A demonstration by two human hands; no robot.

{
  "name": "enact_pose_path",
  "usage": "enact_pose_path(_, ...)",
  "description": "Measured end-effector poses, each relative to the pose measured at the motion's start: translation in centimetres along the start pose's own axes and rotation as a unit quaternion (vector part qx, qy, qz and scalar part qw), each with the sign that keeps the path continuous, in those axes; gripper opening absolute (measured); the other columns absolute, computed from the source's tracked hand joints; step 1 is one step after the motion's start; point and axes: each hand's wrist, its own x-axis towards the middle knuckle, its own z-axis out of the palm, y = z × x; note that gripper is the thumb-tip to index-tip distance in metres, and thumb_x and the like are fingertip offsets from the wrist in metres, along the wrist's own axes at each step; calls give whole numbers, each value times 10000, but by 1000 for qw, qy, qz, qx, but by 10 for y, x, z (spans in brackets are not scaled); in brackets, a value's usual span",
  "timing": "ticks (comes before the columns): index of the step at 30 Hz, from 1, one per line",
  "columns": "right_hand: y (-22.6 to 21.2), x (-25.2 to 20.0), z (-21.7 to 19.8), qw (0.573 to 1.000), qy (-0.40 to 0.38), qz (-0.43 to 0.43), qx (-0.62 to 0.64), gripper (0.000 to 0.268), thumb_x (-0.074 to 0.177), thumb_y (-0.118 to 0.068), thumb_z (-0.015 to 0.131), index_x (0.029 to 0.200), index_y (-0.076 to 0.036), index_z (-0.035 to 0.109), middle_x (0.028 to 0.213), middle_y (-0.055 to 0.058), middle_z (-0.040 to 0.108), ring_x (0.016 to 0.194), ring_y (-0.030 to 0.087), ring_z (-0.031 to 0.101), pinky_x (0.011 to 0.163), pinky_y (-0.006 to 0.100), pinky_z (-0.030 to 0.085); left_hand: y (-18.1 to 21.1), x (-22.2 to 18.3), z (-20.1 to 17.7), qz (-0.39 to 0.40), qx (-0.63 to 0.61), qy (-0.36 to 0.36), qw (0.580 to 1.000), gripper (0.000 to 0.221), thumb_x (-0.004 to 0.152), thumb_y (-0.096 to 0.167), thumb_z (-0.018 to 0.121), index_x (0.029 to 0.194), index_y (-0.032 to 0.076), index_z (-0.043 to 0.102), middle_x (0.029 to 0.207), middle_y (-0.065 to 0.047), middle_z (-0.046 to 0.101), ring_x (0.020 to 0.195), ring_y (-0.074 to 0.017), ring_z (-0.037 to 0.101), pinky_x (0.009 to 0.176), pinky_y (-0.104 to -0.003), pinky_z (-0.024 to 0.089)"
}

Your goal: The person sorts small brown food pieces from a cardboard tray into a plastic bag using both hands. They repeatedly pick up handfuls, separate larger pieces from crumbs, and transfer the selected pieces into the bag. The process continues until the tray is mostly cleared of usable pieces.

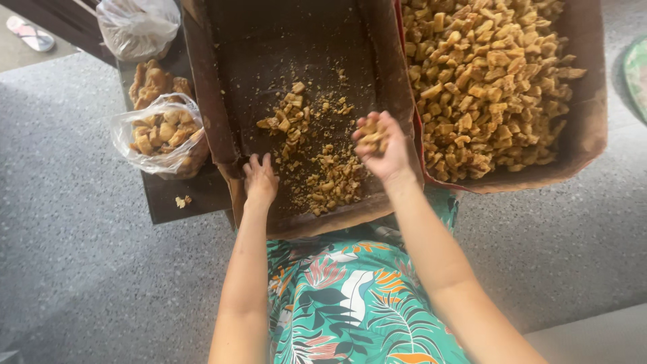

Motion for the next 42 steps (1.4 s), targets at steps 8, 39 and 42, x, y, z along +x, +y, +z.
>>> enact_pose_path(8, -253, 57, 1, 970, 11, -240, -34, 724, 988, -721, 518, 918, -9, 401, 1008, 224, 483, 1032, 413, 563, 1077, 850, 476, -5, -3, 8, 1, 3, 14, 1000, 738, 826, 143, 814, 1478, 143, 468, 1518, -167, 365, 1347, -430, 395, 1041, -513, 484)
enact_pose_path(39, 85, 36, -74, 993, 18, 105, 57, 151, 974, -252, 688, 1075, -140, 683, 952, 60, 729, 866, 226, 673, 817, 407, 564, 21, 26, -11, -32, -642, -155, 750, 348, 1014, 80, 621, 1342, -39, 625, 1120, -63, 742, 956, -116, 707, 845, -268, 587)
enact_pose_path(42, 88, 26, -64, 991, -7, 137, 2, 234, 992, -310, 636, 1144, -135, 663, 1038, 80, 749, 967, 245, 699, 916, 435, 572, 41, 8, -31, -21, -632, -178, 754, 349, 997, 79, 644, 1329, -27, 629, 1120, -63, 757, 968, -119, 714, 845, -275, 593)
